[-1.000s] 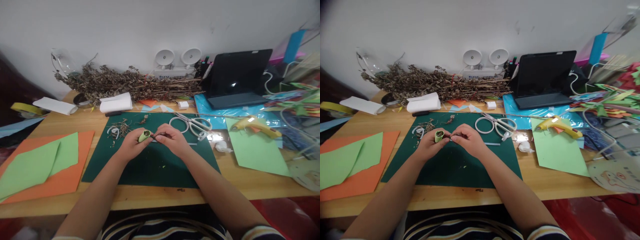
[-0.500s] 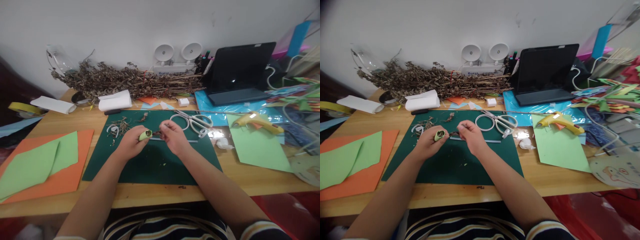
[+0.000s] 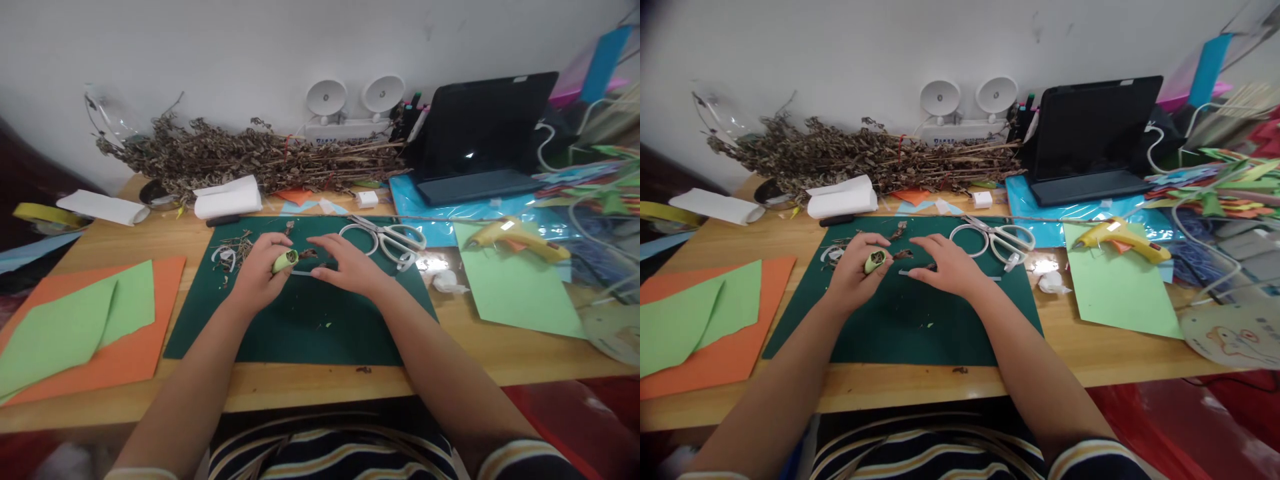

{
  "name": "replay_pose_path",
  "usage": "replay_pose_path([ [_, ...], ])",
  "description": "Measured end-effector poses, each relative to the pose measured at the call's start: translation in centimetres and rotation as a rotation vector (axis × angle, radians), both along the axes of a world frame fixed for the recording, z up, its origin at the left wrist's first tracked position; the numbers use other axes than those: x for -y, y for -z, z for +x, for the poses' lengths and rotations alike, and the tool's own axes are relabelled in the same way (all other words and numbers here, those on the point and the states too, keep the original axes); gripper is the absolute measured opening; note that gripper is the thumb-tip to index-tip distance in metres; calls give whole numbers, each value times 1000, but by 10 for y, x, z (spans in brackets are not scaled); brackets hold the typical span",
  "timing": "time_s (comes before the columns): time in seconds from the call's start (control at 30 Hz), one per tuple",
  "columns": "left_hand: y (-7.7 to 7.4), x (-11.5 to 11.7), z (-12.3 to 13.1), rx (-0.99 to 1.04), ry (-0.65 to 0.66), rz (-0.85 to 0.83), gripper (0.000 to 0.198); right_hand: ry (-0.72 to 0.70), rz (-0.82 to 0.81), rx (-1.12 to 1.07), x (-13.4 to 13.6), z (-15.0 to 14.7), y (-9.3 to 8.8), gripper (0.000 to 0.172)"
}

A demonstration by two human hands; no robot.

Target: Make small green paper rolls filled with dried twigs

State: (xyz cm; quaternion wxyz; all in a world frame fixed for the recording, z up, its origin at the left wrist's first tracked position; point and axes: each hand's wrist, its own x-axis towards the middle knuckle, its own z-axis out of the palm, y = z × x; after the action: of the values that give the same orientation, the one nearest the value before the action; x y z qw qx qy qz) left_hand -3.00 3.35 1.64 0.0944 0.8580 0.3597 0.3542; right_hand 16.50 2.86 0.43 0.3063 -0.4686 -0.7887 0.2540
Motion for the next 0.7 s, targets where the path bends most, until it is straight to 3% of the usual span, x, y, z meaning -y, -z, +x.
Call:
replay_pose_path([
  [0.07,1,1,0,-87,43,-96,8,-143,146,-25,2,1,-4,51],
  [0.23,-1,4,4,-246,16,-240,12,-209,367,46,6,-7,-6,15],
  [0.47,-8,6,6,-276,60,-250,12,-203,327,4,5,-9,-7,9],
  [0.7,-9,4,4,-246,49,-257,16,-214,123,-73,1,7,-9,8],
])
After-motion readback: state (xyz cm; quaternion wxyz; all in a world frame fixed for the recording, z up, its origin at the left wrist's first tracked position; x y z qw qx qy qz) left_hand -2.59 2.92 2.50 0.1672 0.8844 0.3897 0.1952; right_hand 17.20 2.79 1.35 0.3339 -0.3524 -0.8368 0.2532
